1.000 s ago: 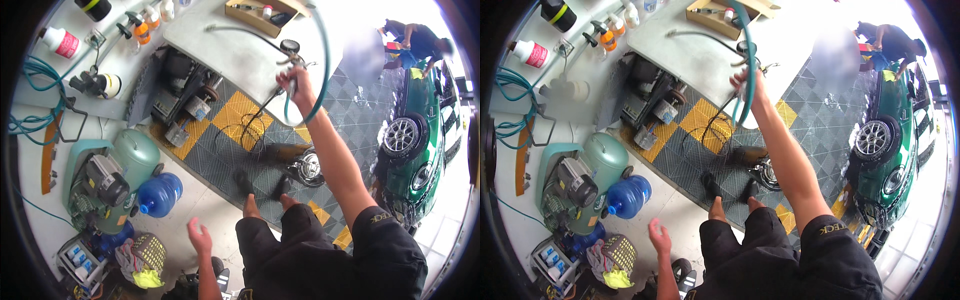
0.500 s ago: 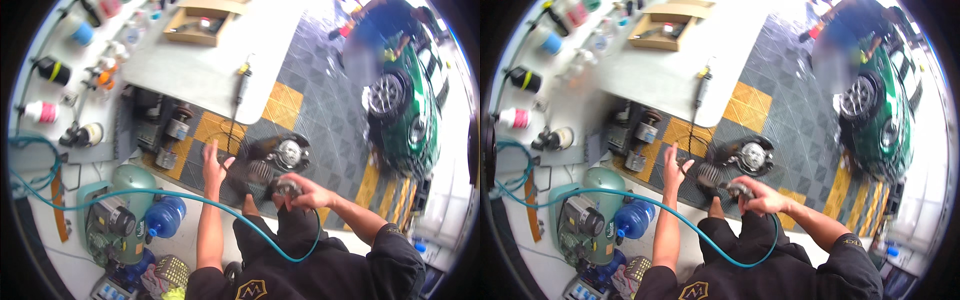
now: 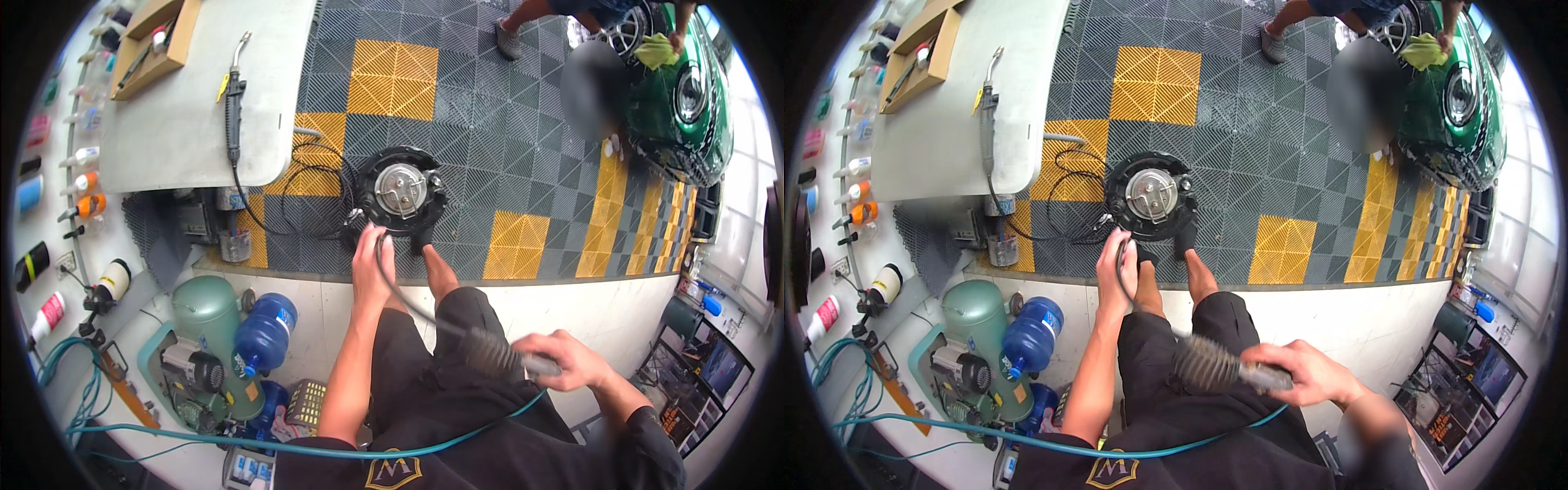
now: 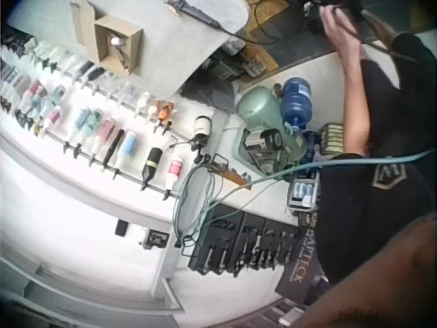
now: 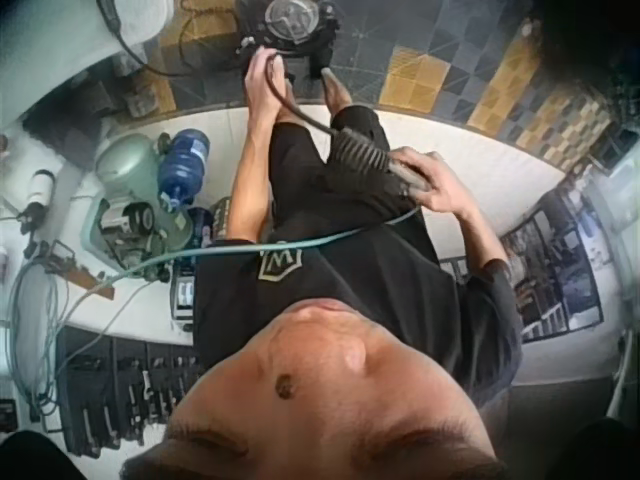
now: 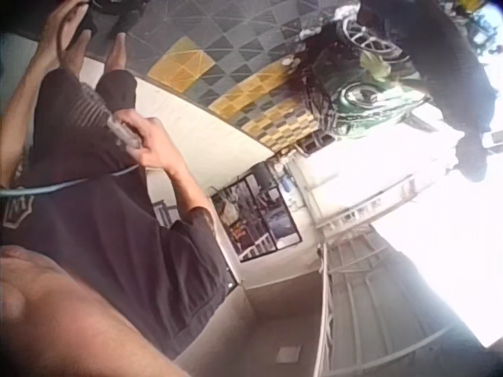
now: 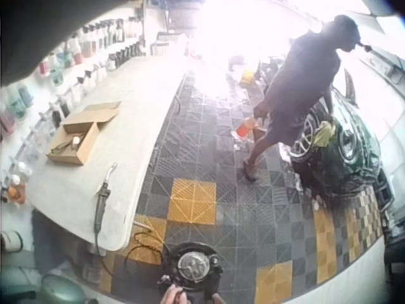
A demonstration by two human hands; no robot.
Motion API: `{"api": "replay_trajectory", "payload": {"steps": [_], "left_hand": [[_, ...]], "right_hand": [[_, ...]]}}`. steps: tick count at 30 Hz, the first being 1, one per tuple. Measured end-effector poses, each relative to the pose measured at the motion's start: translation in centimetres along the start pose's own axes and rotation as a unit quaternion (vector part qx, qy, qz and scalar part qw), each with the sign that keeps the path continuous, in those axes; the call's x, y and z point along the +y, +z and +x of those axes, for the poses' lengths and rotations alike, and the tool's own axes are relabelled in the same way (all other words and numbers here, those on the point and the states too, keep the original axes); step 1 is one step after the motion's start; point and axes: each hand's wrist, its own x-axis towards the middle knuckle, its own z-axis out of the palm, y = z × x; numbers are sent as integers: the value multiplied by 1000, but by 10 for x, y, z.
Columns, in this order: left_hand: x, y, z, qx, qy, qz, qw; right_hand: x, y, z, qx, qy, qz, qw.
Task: The person connects a pressure gauge and hose to a sprayer handle, removes the lid from a canister, and then attaches an air line to the canister to pressurize it while monitoring the gauge.
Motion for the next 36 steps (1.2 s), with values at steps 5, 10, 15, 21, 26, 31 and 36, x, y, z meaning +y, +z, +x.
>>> {"api": "replay_trajectory", "payload": {"steps": [5, 10, 15, 21, 26, 31, 36], "left_hand": [[25, 46, 47, -69, -2, 43, 997], [31, 68, 37, -72, -44, 1, 996], [23, 71, 25, -84, -27, 27, 996], [28, 70, 32, -89, -19, 77, 993], [39, 69, 37, -97, -37, 88, 991], [40, 71, 38, -88, -32, 92, 991], [41, 70, 39, -74, -31, 91, 993]], "right_hand": [[45, -11, -1, 21, 106, -139, 984], [68, -2, -15, -32, 90, -116, 989], [83, -15, -19, -13, 53, -52, 997], [85, -38, -17, 16, 67, 38, 997], [83, -50, -12, 34, 76, 58, 995], [83, -54, -13, 20, 84, 70, 994], [86, -55, -12, 17, 97, 67, 993]]}}
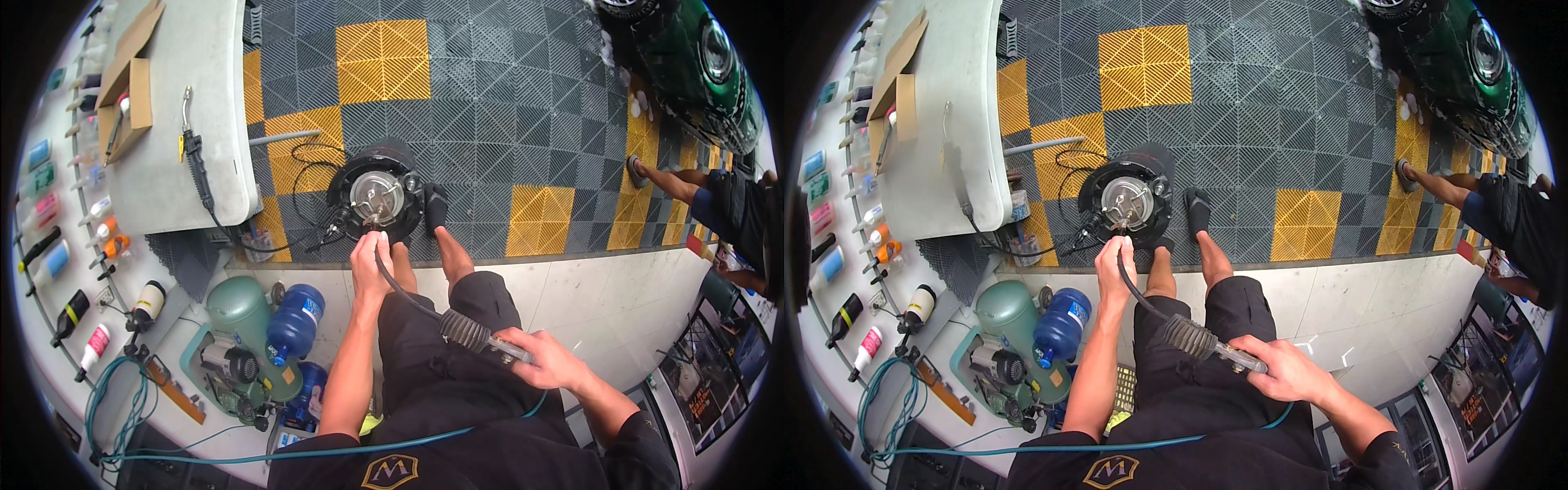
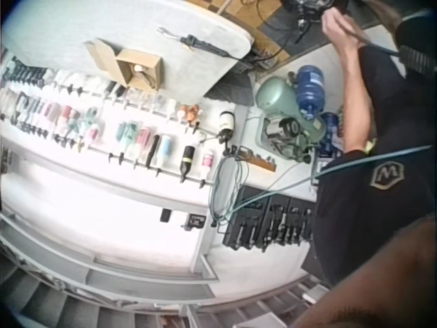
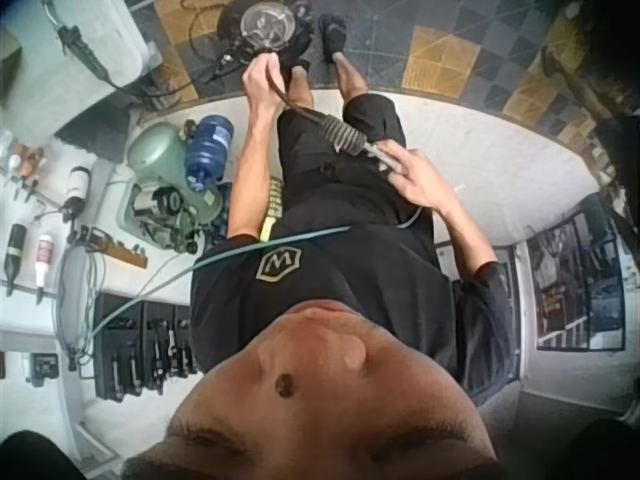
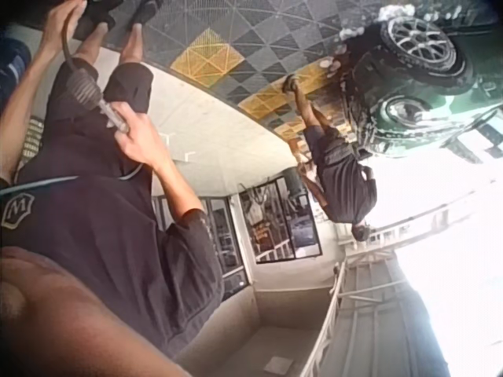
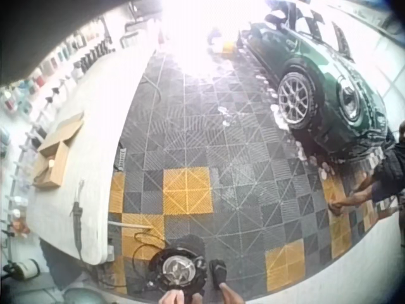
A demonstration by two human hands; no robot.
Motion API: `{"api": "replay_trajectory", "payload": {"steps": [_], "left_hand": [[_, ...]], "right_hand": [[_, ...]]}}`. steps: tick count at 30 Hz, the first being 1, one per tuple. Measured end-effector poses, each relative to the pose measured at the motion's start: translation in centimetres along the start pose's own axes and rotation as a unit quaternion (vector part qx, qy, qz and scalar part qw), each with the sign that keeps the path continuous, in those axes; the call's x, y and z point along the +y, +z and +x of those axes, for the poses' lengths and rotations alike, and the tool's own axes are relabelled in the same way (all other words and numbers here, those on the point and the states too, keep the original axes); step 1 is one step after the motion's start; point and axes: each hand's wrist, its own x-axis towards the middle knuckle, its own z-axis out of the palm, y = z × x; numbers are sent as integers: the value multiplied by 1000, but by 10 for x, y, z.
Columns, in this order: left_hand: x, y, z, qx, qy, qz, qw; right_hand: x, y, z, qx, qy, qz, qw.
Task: The person connects a pressure gauge and hose to a sprayer handle, removes the lid from a canister, and then attaches an air line to the canister to pressurize it while monitoring the gauge.
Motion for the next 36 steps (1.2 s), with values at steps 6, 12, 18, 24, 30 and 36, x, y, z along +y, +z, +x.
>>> {"api": "replay_trajectory", "payload": {"steps": [6, 12, 18, 24, 30, 36], "left_hand": [[5, 2, 5, -2, -5, -8, 1000], [8, 10, 11, -16, 29, -40, 999], [-7, 16, 18, -28, 29, 25, 999], [-13, 11, 23, -43, -123, -27, 991], [3, -3, 35, 83, 42, 51, 994], [1, 9, 25, 28, 154, -142, 977]], "right_hand": [[-5, -5, 1, 12, 2, 18, 1000], [1, -7, -4, 26, 19, 69, 997], [14, -12, -4, 68, 80, 204, 973], [9, 3, 14, 32, 20, 180, 983], [4, 2, 20, 36, 16, 249, 968], [7, 5, 19, 26, -43, 192, 980]]}}
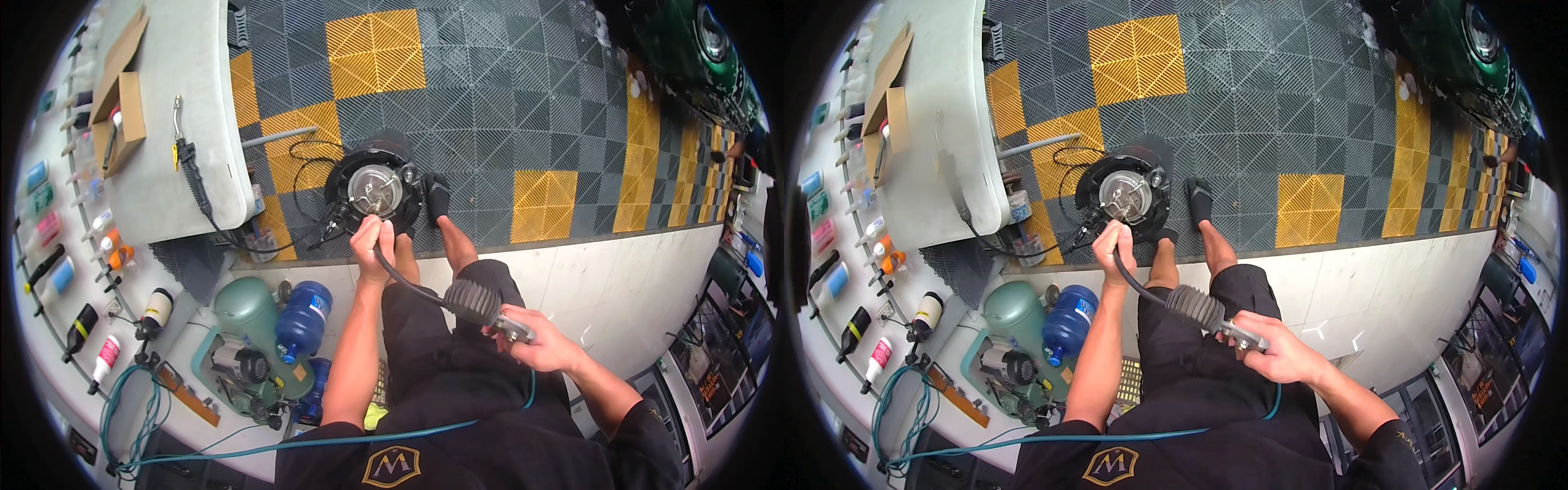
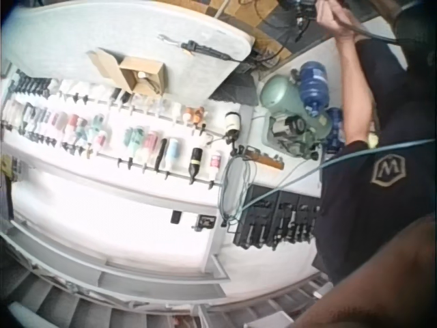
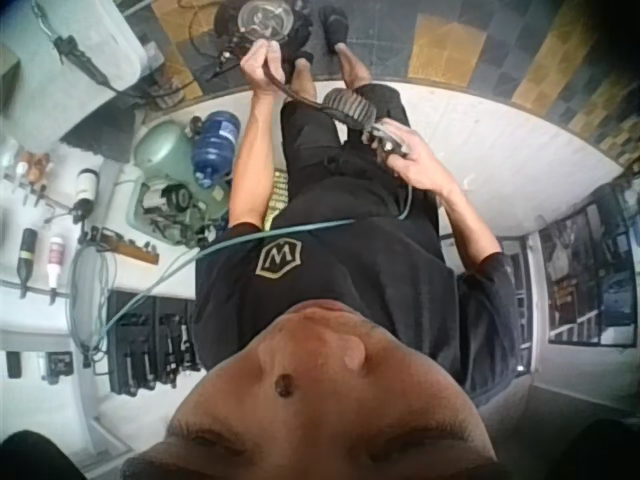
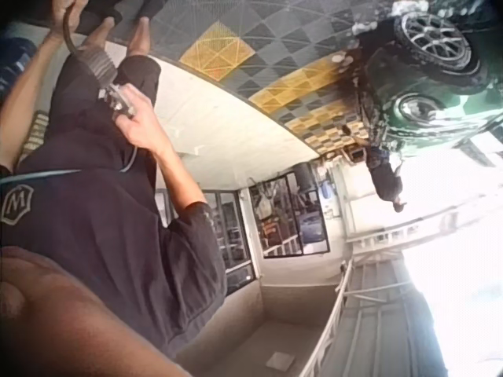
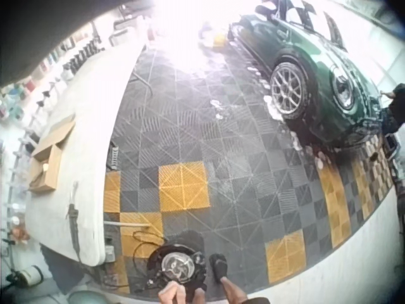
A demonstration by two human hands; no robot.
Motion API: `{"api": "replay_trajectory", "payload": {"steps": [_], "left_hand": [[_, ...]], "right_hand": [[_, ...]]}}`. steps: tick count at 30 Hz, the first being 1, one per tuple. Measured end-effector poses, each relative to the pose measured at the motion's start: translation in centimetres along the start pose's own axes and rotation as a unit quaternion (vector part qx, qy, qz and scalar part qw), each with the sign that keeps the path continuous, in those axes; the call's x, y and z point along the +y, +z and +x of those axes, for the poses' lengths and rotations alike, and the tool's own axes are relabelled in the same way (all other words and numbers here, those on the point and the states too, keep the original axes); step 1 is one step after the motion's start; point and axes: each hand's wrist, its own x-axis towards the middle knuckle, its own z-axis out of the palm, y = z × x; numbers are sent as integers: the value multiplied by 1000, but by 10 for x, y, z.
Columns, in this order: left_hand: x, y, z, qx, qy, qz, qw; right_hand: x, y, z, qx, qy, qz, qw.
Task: The person connects a pressure gauge and hose to a sprayer handle, removes the lid from a canister, and then attaches an air line to the canister to pressurize it while monitoring the gauge.
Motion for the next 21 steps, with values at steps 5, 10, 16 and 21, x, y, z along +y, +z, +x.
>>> {"api": "replay_trajectory", "payload": {"steps": [5, 10, 16, 21], "left_hand": [[-19, 28, 5, 12, -29, -22, 999], [-46, 34, 10, 85, 3, -24, 996], [-52, 44, -6, 172, -75, -154, 970], [-54, 46, -6, 194, -86, -134, 968]], "right_hand": [[12, 6, 0, 55, -82, -3, 995], [25, 10, 10, 16, -48, 92, 994], [12, 20, 35, -78, -54, 59, 994], [-5, 16, 46, -56, -190, 24, 980]]}}
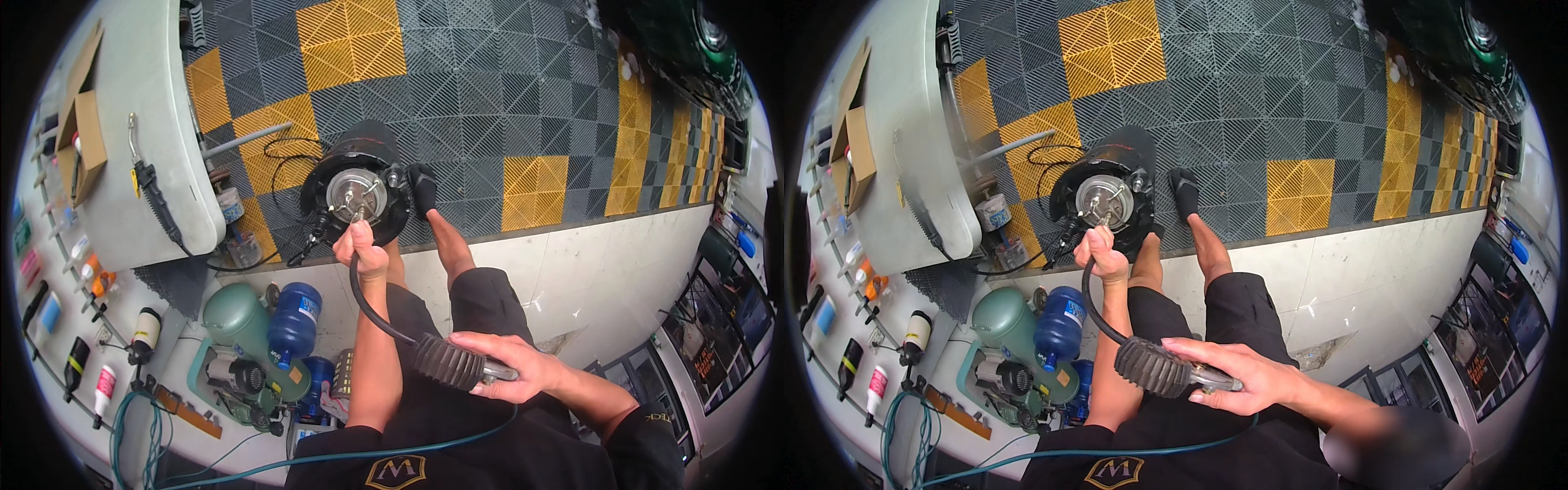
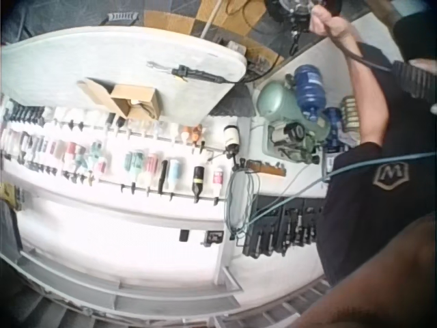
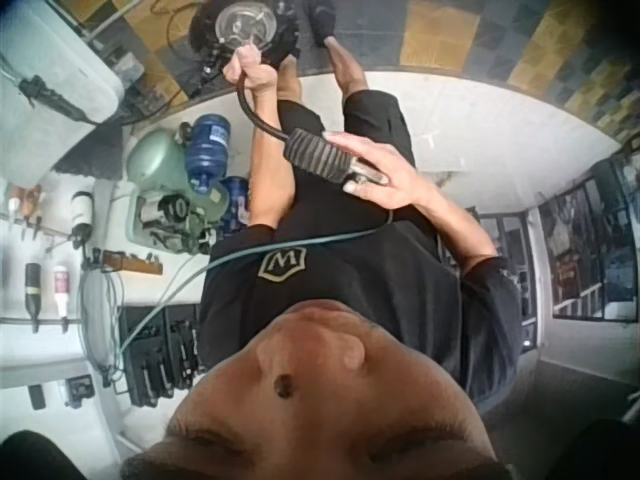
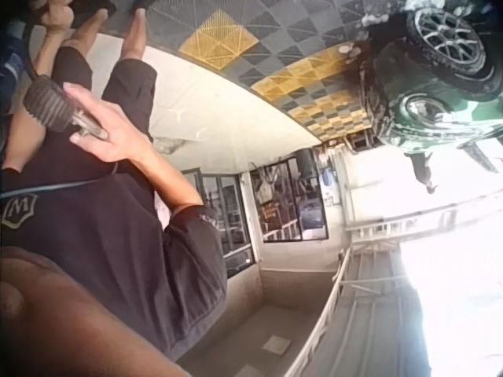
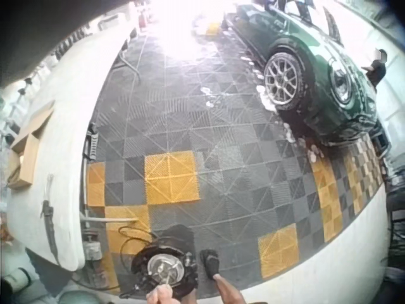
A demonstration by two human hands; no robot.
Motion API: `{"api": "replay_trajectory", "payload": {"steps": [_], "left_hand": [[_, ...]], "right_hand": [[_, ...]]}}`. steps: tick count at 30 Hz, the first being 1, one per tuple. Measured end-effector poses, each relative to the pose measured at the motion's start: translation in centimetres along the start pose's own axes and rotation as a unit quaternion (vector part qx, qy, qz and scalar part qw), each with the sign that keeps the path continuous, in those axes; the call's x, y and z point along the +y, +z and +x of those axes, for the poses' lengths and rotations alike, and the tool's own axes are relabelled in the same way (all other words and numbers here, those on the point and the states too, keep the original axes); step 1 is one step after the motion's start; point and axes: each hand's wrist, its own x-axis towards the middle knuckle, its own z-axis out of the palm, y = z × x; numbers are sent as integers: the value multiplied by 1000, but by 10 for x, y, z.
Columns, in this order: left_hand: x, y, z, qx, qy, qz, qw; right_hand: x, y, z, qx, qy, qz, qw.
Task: The person connects a pressure gauge and hose to a sprayer handle, removes the lid from a canister, and then attaches an air line to the canister to pressurize it while monitoring the gauge.
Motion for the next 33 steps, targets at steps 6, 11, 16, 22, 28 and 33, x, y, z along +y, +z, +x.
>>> {"api": "replay_trajectory", "payload": {"steps": [6, 11, 16, 22, 28, 33], "left_hand": [[-10, -1, 2, -7, -46, -45, 998], [-9, 1, 3, -3, -22, -23, 1000], [-8, 1, 5, -24, -9, -30, 999], [-8, -2, 5, -29, -20, -23, 999], [-7, -1, 7, -23, -12, 2, 1000], [-7, -2, 7, -23, -13, 13, 1000]], "right_hand": [[16, 13, 15, 32, -100, 28, 994], [35, 31, 30, 56, -151, 32, 986], [42, 35, 25, 71, -86, 37, 993], [47, 37, 22, 72, -61, 31, 995], [45, 37, 20, 80, -46, 23, 996], [49, 35, 19, 80, -74, 18, 994]]}}
